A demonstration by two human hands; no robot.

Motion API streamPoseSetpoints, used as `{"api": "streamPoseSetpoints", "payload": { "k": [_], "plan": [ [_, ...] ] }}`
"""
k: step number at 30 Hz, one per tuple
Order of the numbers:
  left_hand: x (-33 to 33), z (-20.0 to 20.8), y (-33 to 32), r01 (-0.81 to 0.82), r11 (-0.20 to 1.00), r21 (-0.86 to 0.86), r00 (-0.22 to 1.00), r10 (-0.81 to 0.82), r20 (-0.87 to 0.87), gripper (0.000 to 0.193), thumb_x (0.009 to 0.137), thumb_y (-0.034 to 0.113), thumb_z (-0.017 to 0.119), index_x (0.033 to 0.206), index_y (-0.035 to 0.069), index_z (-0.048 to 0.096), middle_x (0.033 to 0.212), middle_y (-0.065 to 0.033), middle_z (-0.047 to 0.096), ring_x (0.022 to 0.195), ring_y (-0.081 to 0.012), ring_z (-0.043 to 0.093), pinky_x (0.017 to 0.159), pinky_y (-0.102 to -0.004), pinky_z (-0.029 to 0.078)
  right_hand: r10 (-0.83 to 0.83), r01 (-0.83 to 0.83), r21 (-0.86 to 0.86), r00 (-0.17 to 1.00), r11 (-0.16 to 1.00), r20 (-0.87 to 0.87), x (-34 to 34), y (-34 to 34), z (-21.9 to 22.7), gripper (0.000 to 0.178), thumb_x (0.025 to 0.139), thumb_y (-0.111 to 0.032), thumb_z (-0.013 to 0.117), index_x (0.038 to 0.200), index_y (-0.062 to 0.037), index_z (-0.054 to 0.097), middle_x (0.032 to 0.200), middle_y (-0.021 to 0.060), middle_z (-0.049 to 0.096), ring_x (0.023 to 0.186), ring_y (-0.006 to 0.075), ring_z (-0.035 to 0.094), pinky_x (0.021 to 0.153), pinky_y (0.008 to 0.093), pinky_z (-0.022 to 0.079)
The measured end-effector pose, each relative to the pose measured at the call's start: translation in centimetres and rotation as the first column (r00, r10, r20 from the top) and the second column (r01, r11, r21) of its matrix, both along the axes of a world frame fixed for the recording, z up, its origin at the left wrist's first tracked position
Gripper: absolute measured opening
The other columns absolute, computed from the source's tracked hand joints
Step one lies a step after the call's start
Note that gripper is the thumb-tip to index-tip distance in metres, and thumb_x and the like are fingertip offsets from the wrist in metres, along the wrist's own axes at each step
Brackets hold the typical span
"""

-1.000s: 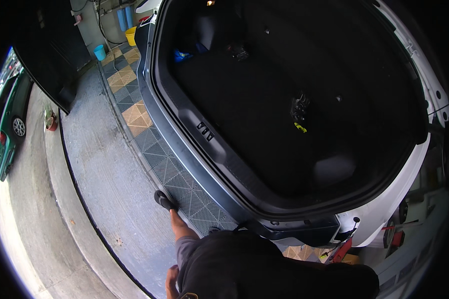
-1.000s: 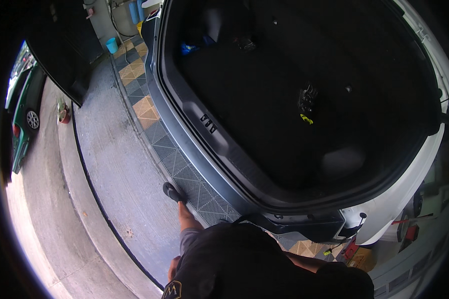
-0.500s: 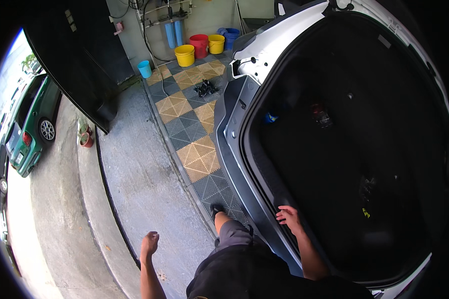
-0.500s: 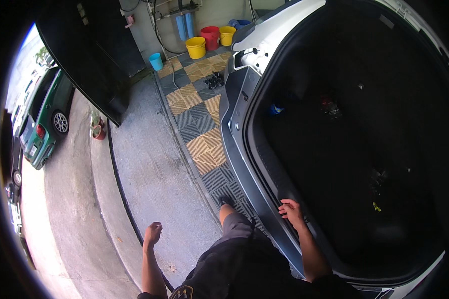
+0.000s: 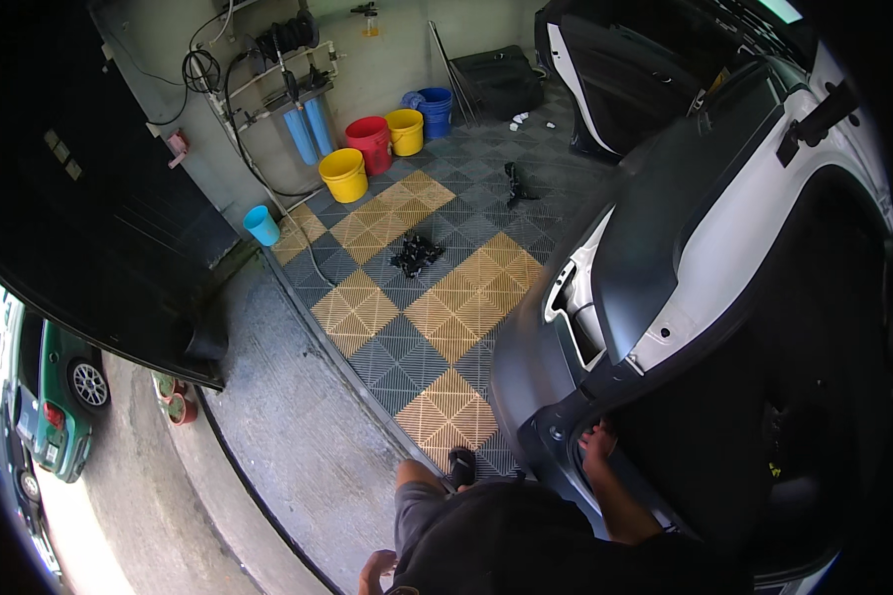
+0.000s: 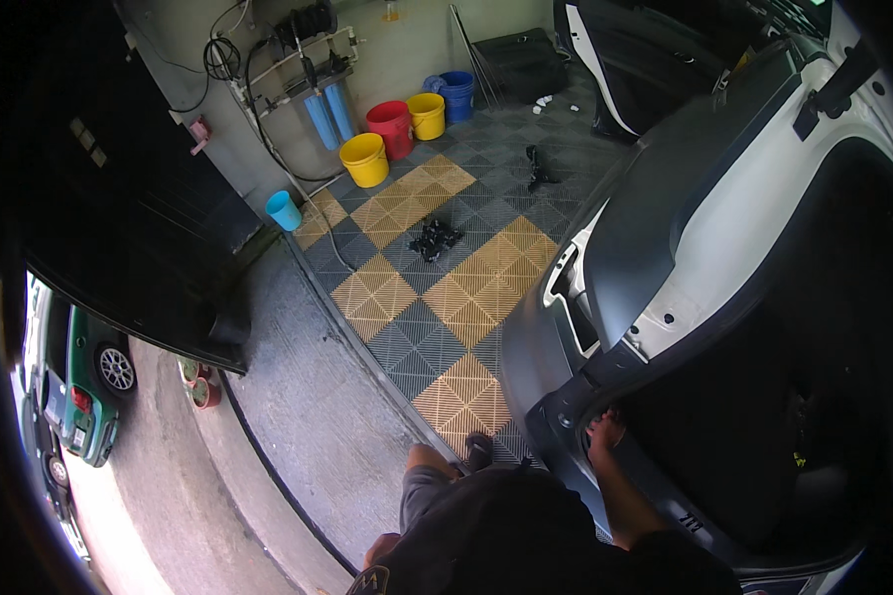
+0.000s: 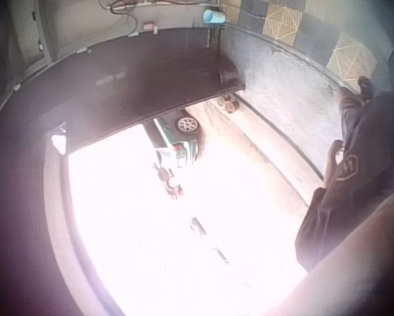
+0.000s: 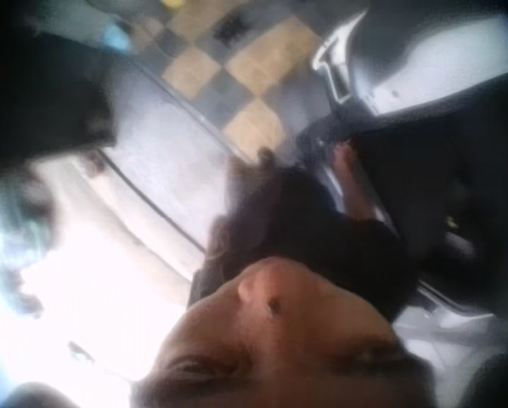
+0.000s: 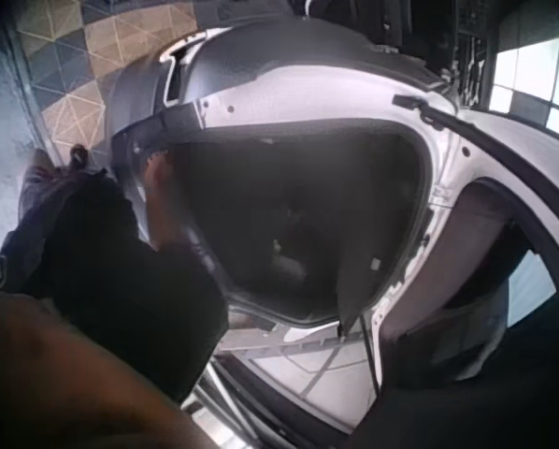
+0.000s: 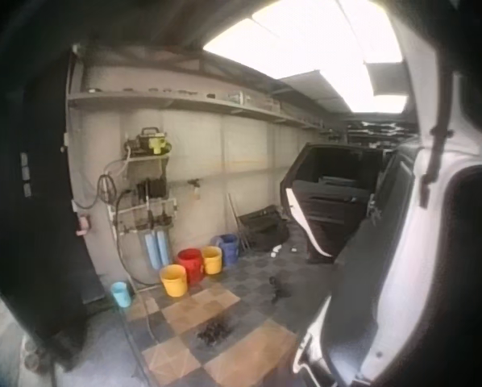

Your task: The person works on the interior of a car door, using a screwdriver to remove a trim piece near the handle and then detaching the door panel. They retrieve tools from a nearby cart and continue adjusting components inside the door frame.

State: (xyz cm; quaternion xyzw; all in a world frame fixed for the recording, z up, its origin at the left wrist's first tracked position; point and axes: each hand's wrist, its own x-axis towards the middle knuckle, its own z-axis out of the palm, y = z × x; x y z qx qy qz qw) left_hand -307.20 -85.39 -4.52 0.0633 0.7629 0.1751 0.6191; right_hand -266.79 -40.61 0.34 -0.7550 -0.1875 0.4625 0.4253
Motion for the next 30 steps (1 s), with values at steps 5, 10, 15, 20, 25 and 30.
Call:
{"api": "streamPoseSetpoints", "payload": {
  "k": [5,10,15,20,25,30],
  "plan": [
    [-16.3,-1.3,11.9,-0.297,0.952,-0.068,0.954,0.292,-0.073,0.034,0.096,0.022,0.053,0.121,0.0,0.063,0.105,-0.0186,0.072,0.089,-0.0265,0.072,0.072,-0.0392,0.057,-0.226,0.23,-0.048,0.971,0.972,0.072,0.1,0.1,-2.3,0.033,0.096,-0.044,0.05,0.106,-0.0126,0.056,0.09,0.007,0.058,0.07,0.0197,0.058,0.061,0.0401,0.052],
    [-35.7,-7.8,28.3,0.132,0.974,-0.182,0.991,-0.136,-0.009,0.033,0.099,0.03,0.055,0.123,0.009,0.061,0.098,-0.0127,0.073,0.078,-0.0246,0.07,0.064,-0.0393,0.054,-0.414,0.476,-0.033,0.796,0.879,0.442,-0.6,0.1,-3.8,0.032,0.093,-0.04,0.05,0.104,-0.0113,0.06,0.084,0.0086,0.065,0.059,0.0192,0.057,0.046,0.0316,0.043],
    [-58.2,-4.5,56.0,-0.028,1.0,-0.011,0.996,0.029,0.089,0.023,0.097,0.031,0.055,0.111,0.014,0.061,0.093,-0.0134,0.07,0.069,-0.0266,0.065,0.061,-0.0472,0.053,-0.591,0.672,-0.215,0.732,0.709,0.339,-14.9,2.1,-0.5,0.03,0.095,-0.03,0.052,0.113,-0.008,0.061,0.096,0.0097,0.068,0.066,0.0242,0.065,0.049,0.0423,0.051],
    [-65.2,-0.8,84.6,0.356,0.845,0.4,0.907,-0.21,-0.364,0.017,0.093,0.013,0.054,0.103,0.003,0.063,0.072,-0.0065,0.064,0.053,-0.0139,0.058,0.041,-0.0273,0.041,-0.137,0.18,-0.765,0.983,0.619,0.121,-22.8,-2.1,0.2,0.024,0.101,-0.02,0.044,0.108,-0.0073,0.063,0.09,0.0134,0.068,0.073,0.0287,0.068,0.059,0.0501,0.057],
    [-62.3,2.6,104.3,0.301,0.763,0.572,0.933,-0.111,-0.342,0.021,0.096,0.013,0.051,0.11,0.001,0.061,0.084,-0.0081,0.066,0.063,-0.0131,0.059,0.05,-0.0261,0.045,0.081,-0.396,-0.825,0.913,0.404,-0.399,-37.0,8.6,-4.0,0.019,0.098,-0.023,0.053,0.095,-0.0076,0.064,0.079,0.0095,0.066,0.064,0.0243,0.065,0.054,0.0414,0.054],
    [-61.7,-2.6,106.9,0.321,0.87,0.375,0.939,-0.344,-0.007,0.022,0.095,0.008,0.054,0.115,0.002,0.06,0.083,-0.0067,0.064,0.065,-0.0132,0.059,0.051,-0.0245,0.046,0.444,-0.481,-0.507,0.873,0.715,-0.203,-45.5,41.9,-5.0,0.018,0.089,-0.021,0.06,0.088,-0.0055,0.07,0.07,0.008,0.064,0.056,0.0161,0.06,0.046,0.034,0.049]
  ]
}}
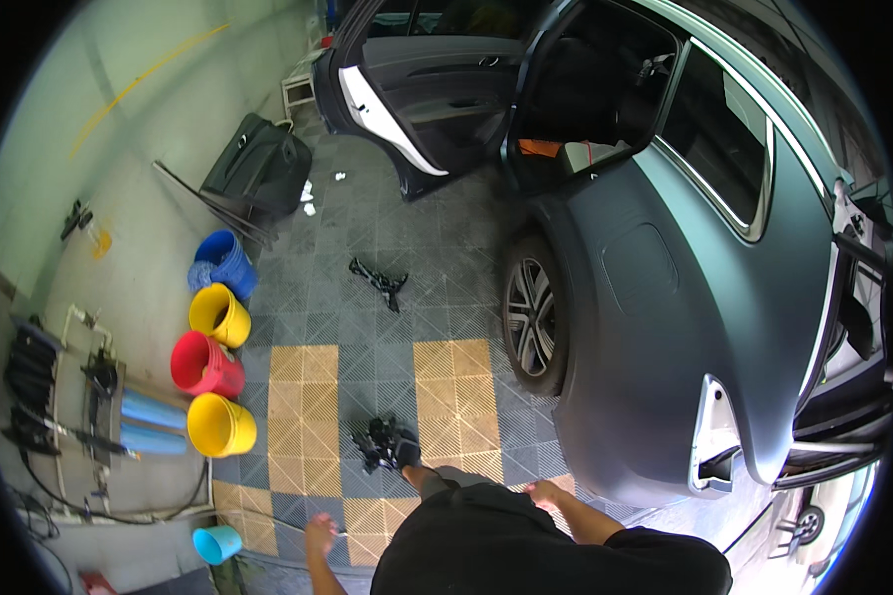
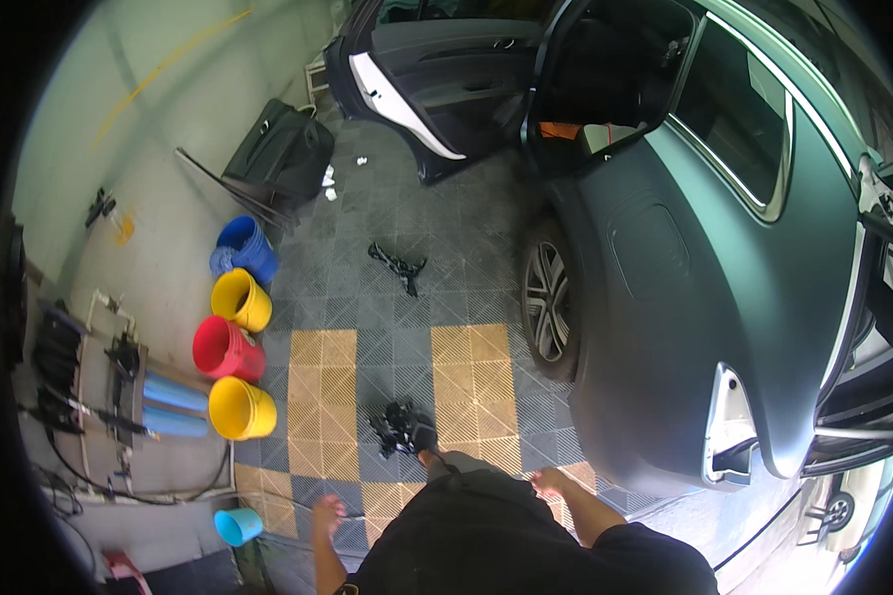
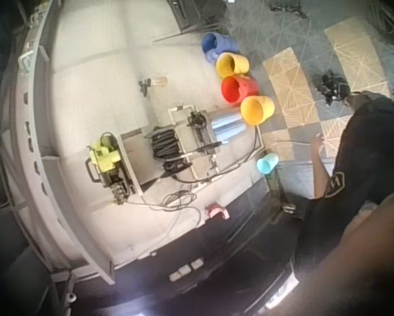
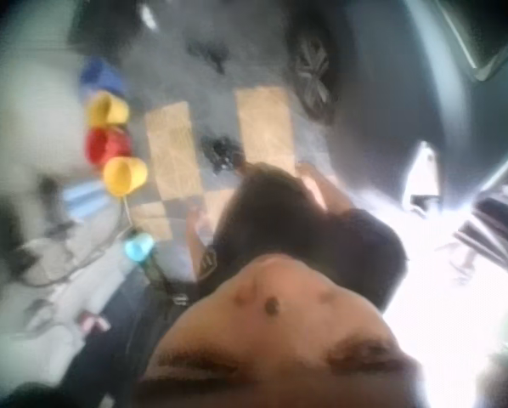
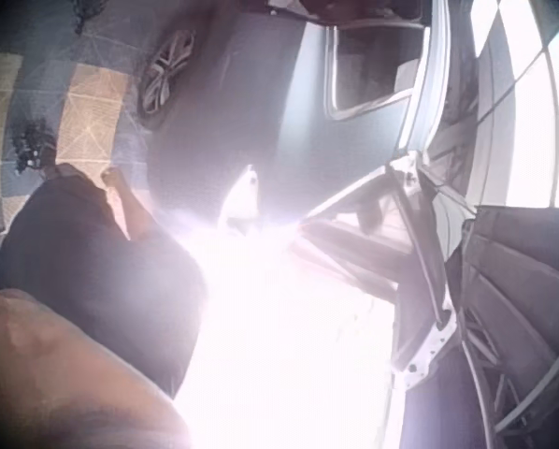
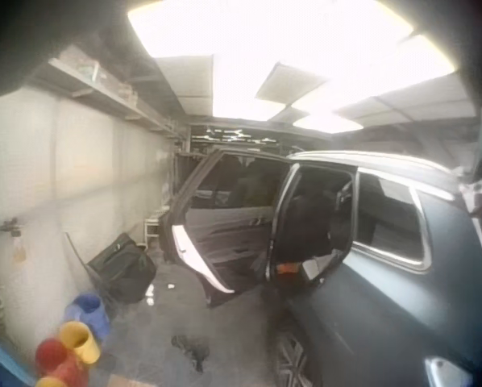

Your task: The person works on the interior of a car door, using a screwdriver to remove a trim piece near the handle and then detaching the door panel. They retrieve tools from a nearby cart and continue adjusting components inside the door frame.

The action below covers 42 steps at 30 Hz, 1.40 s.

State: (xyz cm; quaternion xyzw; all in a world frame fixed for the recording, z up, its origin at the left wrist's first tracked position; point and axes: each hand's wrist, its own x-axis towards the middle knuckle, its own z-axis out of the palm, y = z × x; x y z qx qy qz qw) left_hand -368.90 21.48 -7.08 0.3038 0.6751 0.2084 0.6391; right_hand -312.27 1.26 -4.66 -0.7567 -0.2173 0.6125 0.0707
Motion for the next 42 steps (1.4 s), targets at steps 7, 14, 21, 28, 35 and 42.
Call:
{"api": "streamPoseSetpoints", "payload": {
  "k": [7,14,21,28,35,42],
  "plan": [
    [0.4,0.4,8.0,0.243,0.858,-0.453,0.953,-0.299,-0.056,0.02,0.096,0.012,0.052,0.114,0.008,0.06,0.087,-0.0076,0.067,0.072,-0.0228,0.065,0.059,-0.038,0.052,0.045,-0.178,0.604,0.972,0.777,0.229,-0.6,41.2,10.4,0.031,0.097,-0.031,0.058,0.102,-0.0013,0.068,0.083,0.0043,0.068,0.075,0.0129,0.062,0.07,0.0308,0.051],
    [-4.8,-0.5,26.9,0.112,0.895,-0.432,0.976,-0.182,-0.124,0.018,0.097,0.019,0.049,0.109,0.009,0.059,0.083,-0.0087,0.066,0.072,-0.0261,0.066,0.06,-0.0417,0.052,0.008,-0.175,0.687,0.971,0.706,0.239,-2.7,63.8,9.8,0.037,0.096,-0.034,0.053,0.099,-0.0003,0.068,0.085,0.0152,0.07,0.081,0.0275,0.067,0.075,0.04,0.051],
    [-8.9,-0.8,55.2,0.089,0.895,-0.438,0.977,-0.164,-0.135,0.02,0.098,0.026,0.047,0.103,0.011,0.059,0.079,-0.0097,0.066,0.072,-0.0294,0.066,0.061,-0.0454,0.052,0.184,-0.159,-0.113,0.948,0.981,0.26,-2.7,62.3,-4.1,0.032,0.095,-0.025,0.052,0.087,-0.0008,0.072,0.081,0.0146,0.071,0.069,0.0237,0.07,0.058,0.0389,0.056],
    [-12.9,-0.1,92.0,0.406,0.891,-0.204,0.816,-0.454,-0.359,0.023,0.095,0.023,0.051,0.076,0.014,0.059,0.065,-0.0021,0.059,0.059,-0.0176,0.059,0.049,-0.0331,0.044,-0.598,0.602,-0.064,0.799,0.796,0.067,-7.2,70.3,3.2,0.026,0.096,-0.021,0.056,0.11,-0.001,0.065,0.093,0.017,0.071,0.068,0.0251,0.069,0.056,0.0412,0.057],
    [8.4,5.2,116.5,0.431,0.849,0.306,0.902,-0.393,-0.18,0.022,0.094,0.017,0.057,0.105,0.001,0.067,0.086,-0.0084,0.071,0.072,-0.0174,0.065,0.064,-0.0313,0.052,-0.644,0.63,-0.192,0.765,0.753,-0.019,-4.1,85.1,-1.8,0.018,0.095,-0.018,0.056,0.1,-0.0017,0.061,0.079,0.014,0.065,0.056,0.0227,0.061,0.043,0.0361,0.047],
    [14.2,3.5,124.7,0.671,0.741,-0.004,0.727,-0.659,-0.193,0.023,0.092,0.021,0.064,0.107,0.005,0.068,0.089,-0.0022,0.068,0.071,-0.0127,0.063,0.057,-0.0293,0.049,-0.73,0.742,0.158,0.67,0.651,-0.138,-0.9,113.6,2.2,0.032,0.093,-0.023,0.058,0.118,-0.0036,0.064,0.089,0.011,0.07,0.069,0.02,0.067,0.054,0.0326,0.054]
  ]
}}
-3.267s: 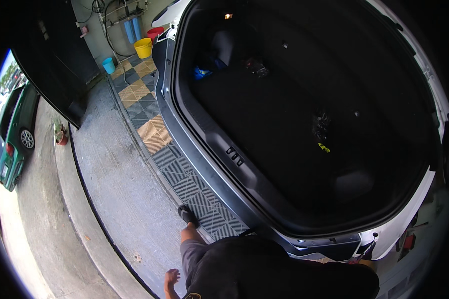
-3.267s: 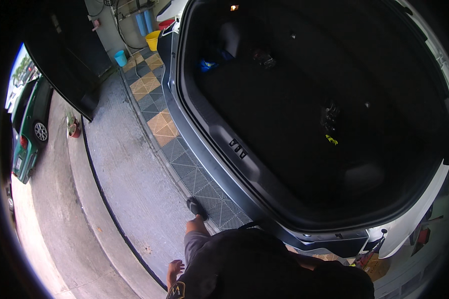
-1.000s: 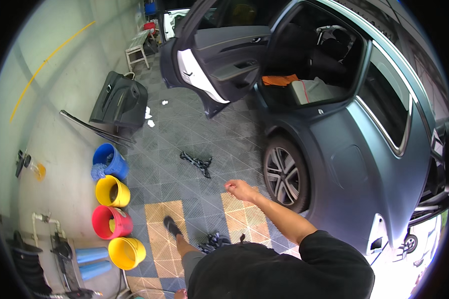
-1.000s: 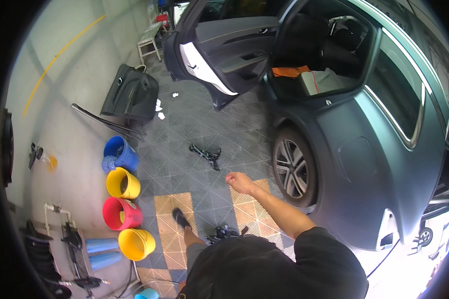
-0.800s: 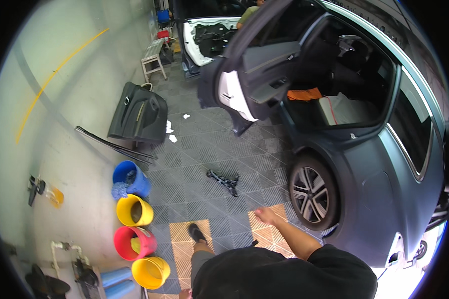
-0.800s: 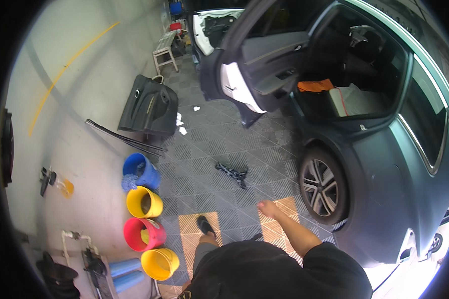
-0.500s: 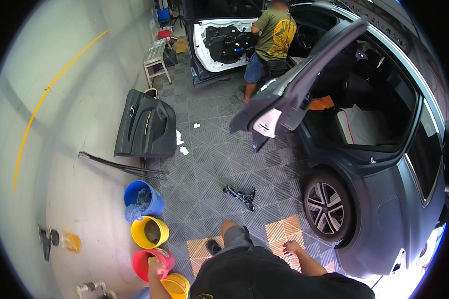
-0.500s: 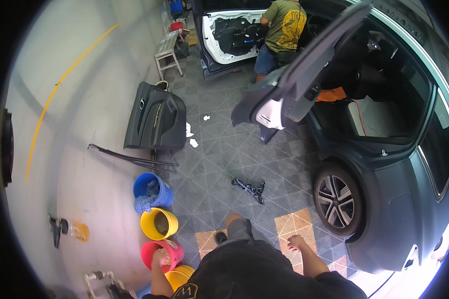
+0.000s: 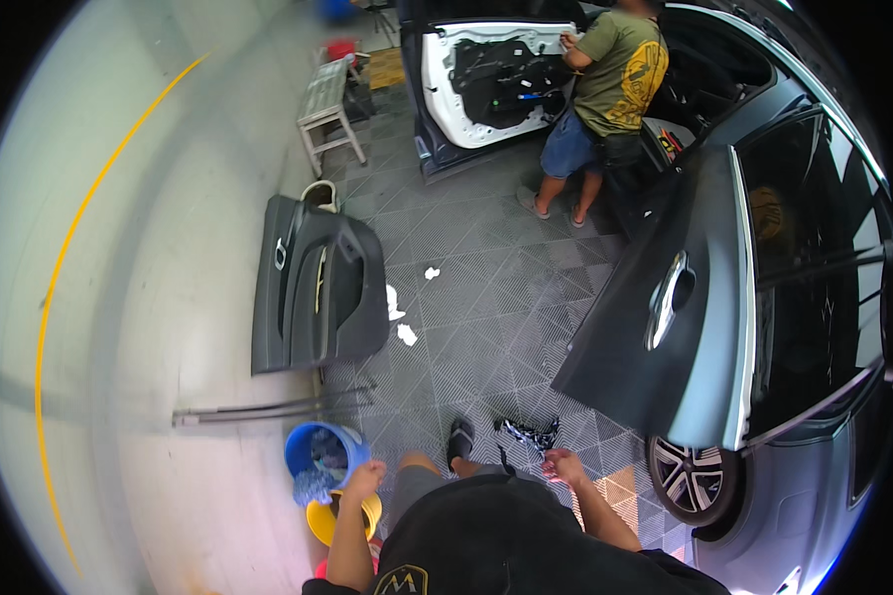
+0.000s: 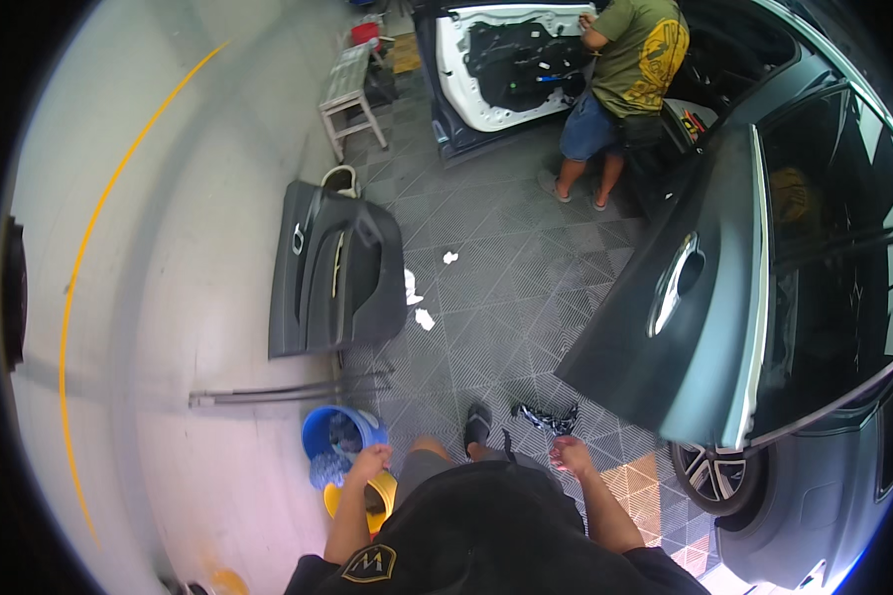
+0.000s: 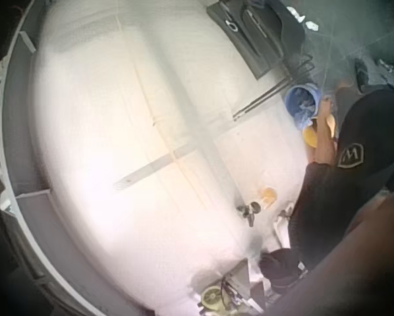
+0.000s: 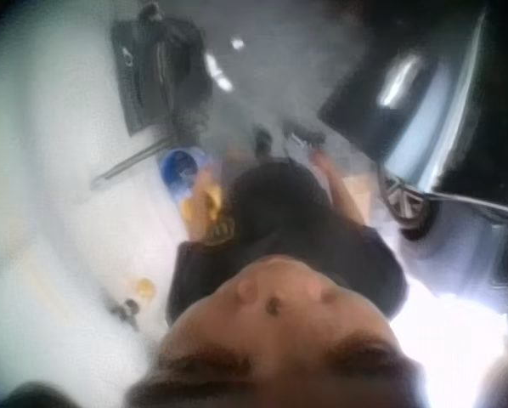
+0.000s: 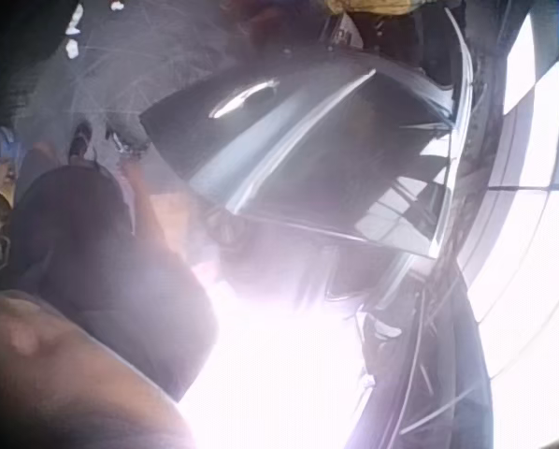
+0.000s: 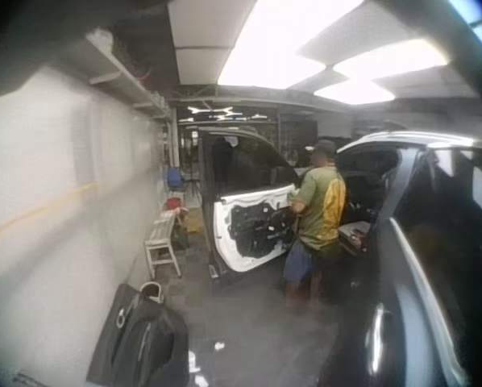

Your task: The person works on the interior of a car door, using a screwdriver to remove a trim piece near the handle and then detaching the door panel. They retrieve tools from a nearby cart and continue adjusting components inside the door frame.

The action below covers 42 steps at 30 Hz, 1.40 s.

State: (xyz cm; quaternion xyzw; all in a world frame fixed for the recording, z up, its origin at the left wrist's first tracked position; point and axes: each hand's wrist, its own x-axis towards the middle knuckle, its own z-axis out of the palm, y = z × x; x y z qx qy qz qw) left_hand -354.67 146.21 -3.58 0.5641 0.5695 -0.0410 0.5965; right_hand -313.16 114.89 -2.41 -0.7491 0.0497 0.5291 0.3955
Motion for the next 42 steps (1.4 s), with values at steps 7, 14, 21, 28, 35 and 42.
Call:
{"api": "streamPoseSetpoints", "payload": {
  "k": [7,14,21,28,35,42],
  "plan": [
    [-2.6,-6.1,10.3,0.201,0.964,-0.176,0.975,-0.18,0.131,0.013,0.091,0.025,0.059,0.097,0.013,0.062,0.07,-0.0043,0.057,0.047,-0.0229,0.052,0.038,-0.0392,0.038,0.247,-0.211,-0.18,0.946,0.961,0.21,1.4,8.7,0.1,0.029,0.089,-0.027,0.062,0.101,-0.0033,0.072,0.09,0.0116,0.073,0.087,0.0217,0.07,0.073,0.0361,0.055],
    [4.5,-5.1,32.7,0.085,0.872,-0.483,0.99,-0.129,-0.059,0.021,0.093,0.019,0.057,0.113,0.012,0.062,0.082,-0.0086,0.064,0.058,-0.0224,0.062,0.047,-0.0391,0.05,0.174,-0.142,-0.641,0.985,0.754,-0.013,-5.6,8.7,4.2,0.044,0.096,-0.039,0.053,0.092,0.0002,0.073,0.093,0.0188,0.073,0.092,0.0325,0.071,0.078,0.0433,0.056],
    [29.2,-0.8,56.2,0.198,0.977,-0.085,0.963,-0.21,-0.172,0.027,0.094,0.007,0.046,0.114,0.009,0.063,0.082,-0.0084,0.066,0.055,-0.0169,0.061,0.04,-0.027,0.042,-0.45,0.399,-0.437,0.893,0.806,-0.015,-2.9,19.3,3.1,0.041,0.097,-0.036,0.052,0.096,0.0,0.072,0.094,0.0181,0.073,0.091,0.0314,0.071,0.076,0.044,0.056],
    [55.3,4.9,61.5,0.371,0.91,0.183,0.926,-0.376,-0.005,0.015,0.099,0.015,0.056,0.11,0.009,0.064,0.086,-0.0035,0.068,0.063,-0.0109,0.062,0.052,-0.0256,0.047,-0.576,0.548,-0.276,0.817,0.79,-0.027,9.9,27.1,-4.1,0.039,0.098,-0.033,0.052,0.099,-0.0001,0.071,0.095,0.0174,0.073,0.089,0.0302,0.07,0.074,0.0447,0.056],
    [66.4,5.3,56.6,0.61,0.784,-0.117,0.772,-0.621,-0.14,0.02,0.094,0.01,0.055,0.113,0.006,0.062,0.094,-0.0059,0.071,0.07,-0.0138,0.066,0.057,-0.0269,0.051,-0.714,0.712,-0.058,0.699,0.7,-0.041,31.4,33.1,-4.3,0.038,0.099,-0.033,0.053,0.112,-0.0004,0.067,0.096,0.0158,0.071,0.083,0.0249,0.068,0.07,0.0409,0.054],
    [73.2,4.5,55.3,0.597,0.749,-0.285,0.722,-0.657,-0.214,0.023,0.098,0.013,0.051,0.117,0.006,0.062,0.097,-0.0068,0.072,0.078,-0.0167,0.067,0.066,-0.0312,0.053,-0.756,0.755,0.043,0.654,0.654,-0.004,51.5,37.3,2.6,0.034,0.095,-0.025,0.054,0.117,-0.001,0.063,0.099,0.0148,0.071,0.08,0.0233,0.068,0.064,0.038,0.054]
  ]
}}
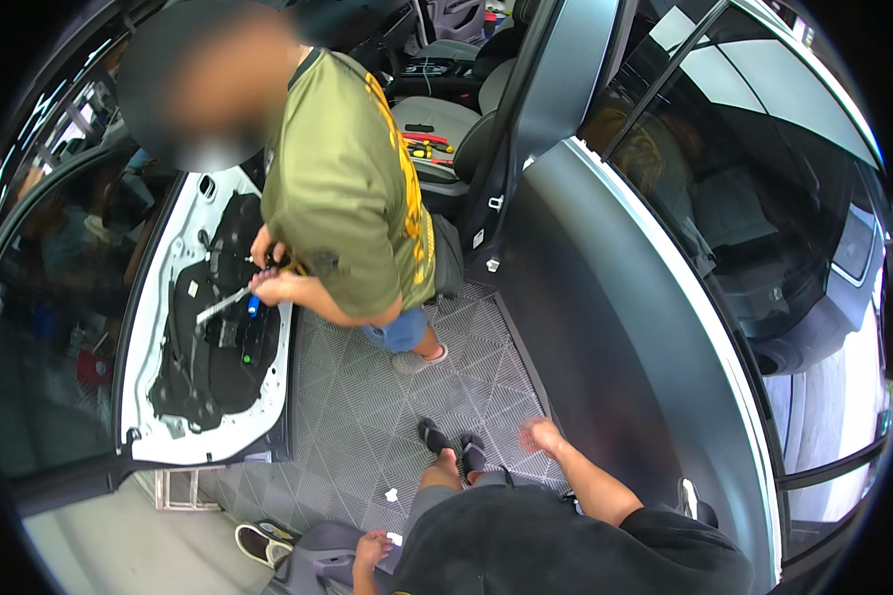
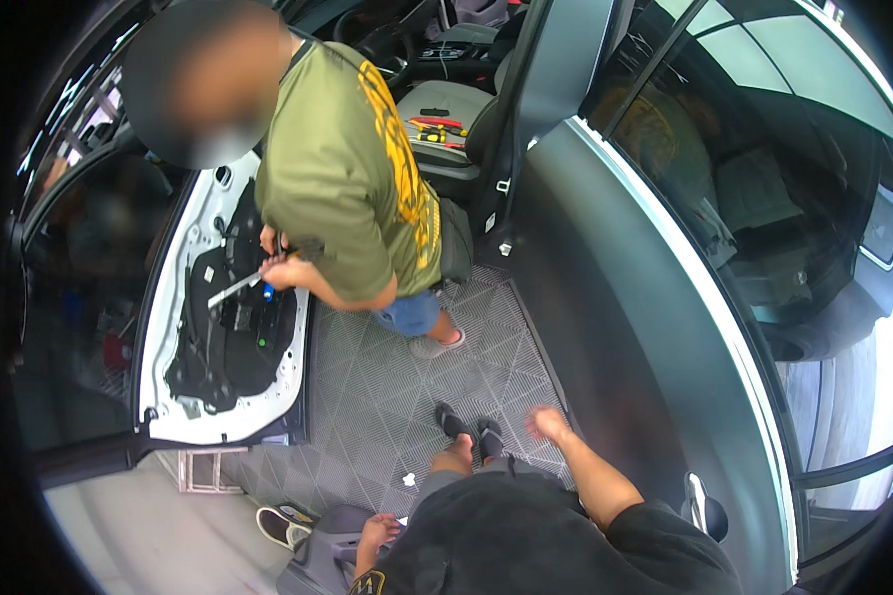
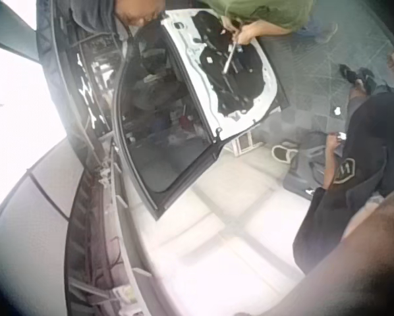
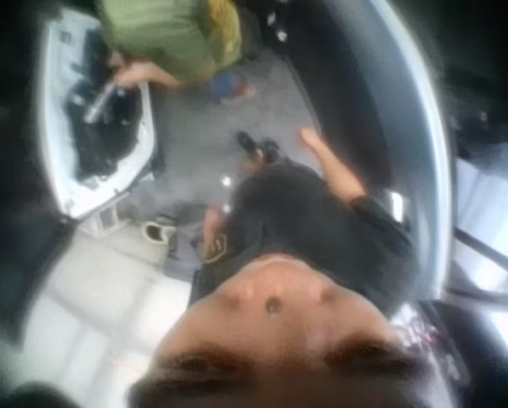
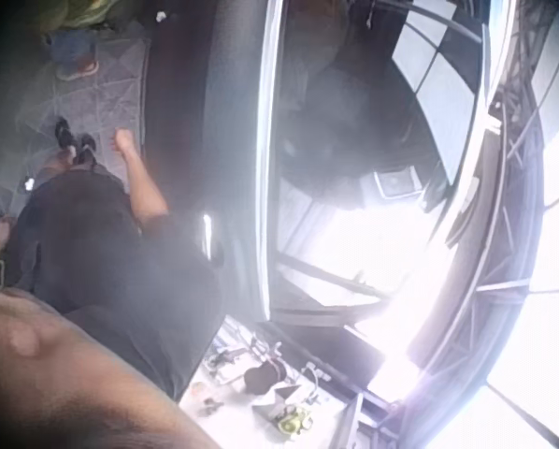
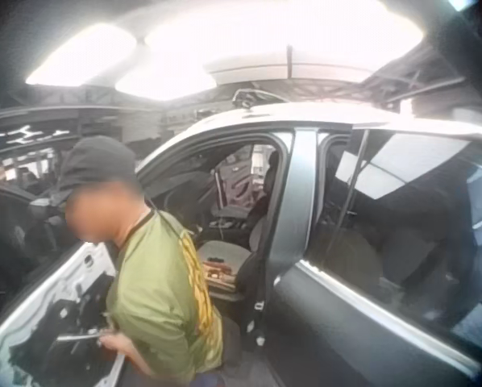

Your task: The person works on the interior of a car door, using a screwdriver to remove a trim piece near the handle and then detaching the door panel. They retrieve tools from a nearby cart and continue adjusting components inside the door frame.

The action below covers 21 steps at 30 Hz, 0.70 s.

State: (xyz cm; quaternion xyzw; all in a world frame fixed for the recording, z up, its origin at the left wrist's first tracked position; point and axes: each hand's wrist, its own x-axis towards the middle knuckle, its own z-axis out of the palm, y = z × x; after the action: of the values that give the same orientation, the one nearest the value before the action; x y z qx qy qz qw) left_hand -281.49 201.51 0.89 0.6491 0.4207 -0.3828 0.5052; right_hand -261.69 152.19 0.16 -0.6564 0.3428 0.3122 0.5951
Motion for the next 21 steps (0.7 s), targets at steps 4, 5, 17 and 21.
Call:
{"api": "streamPoseSetpoints", "payload": {
  "k": [4,5,17,21],
  "plan": [
    [3.4,-3.6,4.3,-0.022,0.999,-0.036,0.999,0.024,0.039,0.027,0.097,0.018,0.051,0.119,0.007,0.063,0.095,-0.0088,0.072,0.078,-0.0188,0.068,0.064,-0.034,0.054,-0.011,0.01,0.018,0.999,1.0,0.034,7.8,3.8,0.4,0.032,0.094,-0.024,0.054,0.114,-0.0015,0.063,0.098,0.0131,0.071,0.076,0.021,0.067,0.063,0.0384,0.054],
    [4.9,-3.4,5.0,-0.07,0.996,-0.06,0.997,0.073,0.037,0.027,0.097,0.018,0.051,0.119,0.007,0.063,0.096,-0.0089,0.072,0.077,-0.019,0.068,0.063,-0.034,0.054,0.006,-0.006,0.006,0.999,1.0,0.036,9.0,4.4,0.3,0.03,0.093,-0.023,0.055,0.113,-0.0024,0.063,0.095,0.0111,0.07,0.074,0.0193,0.066,0.061,0.0372,0.053],
    [19.7,4.6,4.3,-0.03,0.994,0.108,0.999,0.027,0.024,0.032,0.102,0.023,0.047,0.129,0.006,0.054,0.11,-0.0129,0.068,0.091,-0.025,0.069,0.076,-0.0392,0.054,0.063,-0.089,-0.287,0.993,0.954,-0.097,23.4,4.4,-3.9,0.039,0.094,-0.031,0.053,0.108,0.0015,0.068,0.094,0.0196,0.071,0.078,0.0299,0.071,0.067,0.0413,0.058],
    [21.3,4.1,2.3,-0.492,0.766,-0.414,0.847,0.531,-0.024,0.034,0.102,0.021,0.051,0.129,0.001,0.054,0.109,-0.0125,0.069,0.091,-0.0243,0.068,0.077,-0.0377,0.054,0.294,-0.35,-0.343,0.933,0.871,-0.206,31.0,4.0,-11.6,0.033,0.084,-0.024,0.058,0.089,0.0061,0.071,0.08,0.0195,0.07,0.065,0.0282,0.069,0.055,0.0403,0.055]
  ]
}}
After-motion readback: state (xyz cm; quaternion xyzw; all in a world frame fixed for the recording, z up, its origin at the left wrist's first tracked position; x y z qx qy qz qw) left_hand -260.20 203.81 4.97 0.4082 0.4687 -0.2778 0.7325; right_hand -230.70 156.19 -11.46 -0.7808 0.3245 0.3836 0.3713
